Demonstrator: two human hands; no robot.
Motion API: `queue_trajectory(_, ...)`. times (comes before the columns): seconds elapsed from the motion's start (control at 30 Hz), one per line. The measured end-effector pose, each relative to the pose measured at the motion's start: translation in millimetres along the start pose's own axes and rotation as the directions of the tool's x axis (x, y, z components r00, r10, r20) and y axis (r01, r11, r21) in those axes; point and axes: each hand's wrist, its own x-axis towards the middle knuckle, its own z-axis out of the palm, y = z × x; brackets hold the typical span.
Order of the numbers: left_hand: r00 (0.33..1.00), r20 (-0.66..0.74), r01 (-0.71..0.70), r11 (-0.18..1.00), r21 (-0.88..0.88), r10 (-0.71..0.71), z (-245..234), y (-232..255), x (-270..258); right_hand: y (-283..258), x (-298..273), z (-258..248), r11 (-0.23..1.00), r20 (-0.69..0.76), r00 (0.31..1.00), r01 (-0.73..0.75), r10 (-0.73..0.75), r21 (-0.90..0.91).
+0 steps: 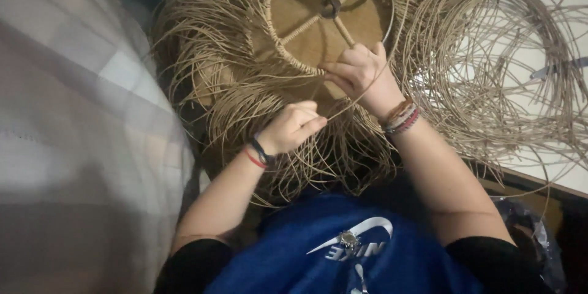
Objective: Weaving straw strands around a circular frame to create a decorative lampshade.
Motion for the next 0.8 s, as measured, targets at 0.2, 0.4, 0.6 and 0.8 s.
queue_trajectory(0.2,0.987,0.068,0.110,0.921,0.374,-0.145,-69.8,-2.8,-44.1,-16.0,8.9,-13.8,1.000,-0.095,0.995,0.007,-0.007,0.002)
queue_trajectory(0.4,0.993,0.024,0.070,0.725,0.685,-0.118,-91.6,-0.1,-65.6,-43.9,-15.1,-21.0,0.992,-0.091,0.994,-0.069,0.060,-0.102)
queue_trajectory(0.6,0.982,-0.190,0.180,0.376,0.909,-0.009,-48.3,20.1,-64.1,-82.5,-91.8,-67.4,0.952,-0.169,0.951,-0.220,0.257,0.212)
queue_trajectory(0.8,0.987,-0.125,0.024,0.672,0.741,0.103,111.2,35.9,38.2,-91.4,-229.2,-105.6,0.728,-0.161,0.710,-0.669,0.686,0.149)
